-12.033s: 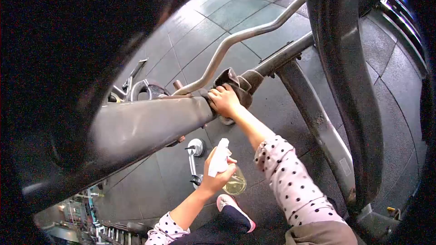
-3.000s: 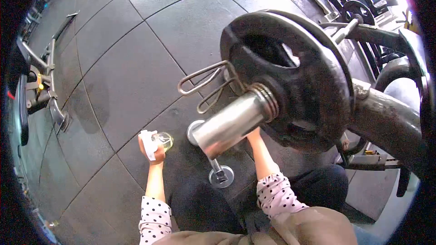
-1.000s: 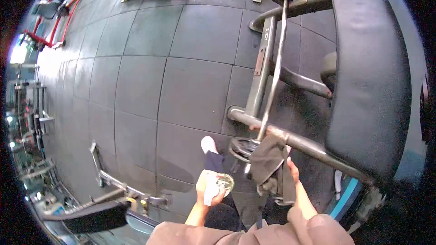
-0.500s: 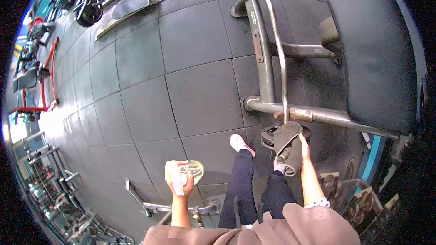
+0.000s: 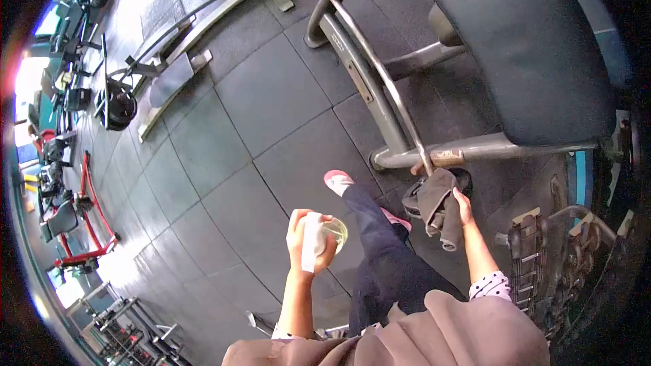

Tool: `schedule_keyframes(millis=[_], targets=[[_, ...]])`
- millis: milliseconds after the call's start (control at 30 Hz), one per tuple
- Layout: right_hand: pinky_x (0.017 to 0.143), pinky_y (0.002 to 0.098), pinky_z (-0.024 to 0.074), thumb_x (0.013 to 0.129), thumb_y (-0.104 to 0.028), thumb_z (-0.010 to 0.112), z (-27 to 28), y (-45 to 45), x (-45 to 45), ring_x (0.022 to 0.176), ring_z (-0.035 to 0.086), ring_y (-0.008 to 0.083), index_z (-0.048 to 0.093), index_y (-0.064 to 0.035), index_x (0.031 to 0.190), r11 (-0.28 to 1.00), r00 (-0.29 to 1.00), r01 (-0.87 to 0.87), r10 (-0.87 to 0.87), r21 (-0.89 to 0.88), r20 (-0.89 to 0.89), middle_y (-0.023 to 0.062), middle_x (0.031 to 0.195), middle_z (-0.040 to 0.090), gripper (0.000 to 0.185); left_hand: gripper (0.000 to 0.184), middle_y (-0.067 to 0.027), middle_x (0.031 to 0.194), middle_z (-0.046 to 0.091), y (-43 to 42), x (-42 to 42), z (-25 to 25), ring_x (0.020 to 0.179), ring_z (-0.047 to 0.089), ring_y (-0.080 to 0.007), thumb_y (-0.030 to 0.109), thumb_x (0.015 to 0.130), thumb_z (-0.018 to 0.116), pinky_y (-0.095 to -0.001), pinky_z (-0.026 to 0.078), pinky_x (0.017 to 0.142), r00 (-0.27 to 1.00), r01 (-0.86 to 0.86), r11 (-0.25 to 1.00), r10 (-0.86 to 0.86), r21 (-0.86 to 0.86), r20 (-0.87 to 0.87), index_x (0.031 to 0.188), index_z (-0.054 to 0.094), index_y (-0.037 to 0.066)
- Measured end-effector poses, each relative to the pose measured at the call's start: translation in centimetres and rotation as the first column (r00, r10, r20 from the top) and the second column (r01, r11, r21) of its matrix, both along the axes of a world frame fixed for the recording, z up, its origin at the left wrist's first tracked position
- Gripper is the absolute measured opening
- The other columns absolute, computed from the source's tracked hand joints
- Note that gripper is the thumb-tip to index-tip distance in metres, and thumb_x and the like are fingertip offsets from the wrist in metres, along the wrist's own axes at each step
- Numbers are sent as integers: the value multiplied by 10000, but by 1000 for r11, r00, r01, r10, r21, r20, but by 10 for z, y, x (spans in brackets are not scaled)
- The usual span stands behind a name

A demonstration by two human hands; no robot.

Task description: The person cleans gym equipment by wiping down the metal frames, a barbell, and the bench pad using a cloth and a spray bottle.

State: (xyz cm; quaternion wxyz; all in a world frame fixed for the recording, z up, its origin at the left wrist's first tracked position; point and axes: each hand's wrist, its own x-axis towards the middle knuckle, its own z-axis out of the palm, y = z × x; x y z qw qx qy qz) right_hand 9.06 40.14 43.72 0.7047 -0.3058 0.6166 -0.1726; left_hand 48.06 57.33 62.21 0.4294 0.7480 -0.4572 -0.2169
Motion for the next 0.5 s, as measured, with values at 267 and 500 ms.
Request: schedule_keyframes(millis=[267, 500], targets=[[873, 271, 424, 903, -329, 553, -23, 7, -20, 961, 568, 135, 646, 26, 1051, 994, 993, 106, -105, 18, -52, 57, 1072, 625, 396, 289, -109, 834, 579, -43, 96, -48, 792, 565, -305, 39, 605, 578, -371, 498, 691, 954, 290, 948, -276, 128, -116, 894, 586, 27], [836, 268, 417, 913, -319, 545, 5, 13, 17, 907, 557, 119, 663, 29, 996, 961, 894, 73, -183, -268, -410, 19, 985, 629, 377, 301, -148, 822, 546, -72, 154, -91, 738, 532, -333, 47, 604, 606, -387, 473, 646, 946, 318, 926, -297, 202, -126, 896, 544, 7]])
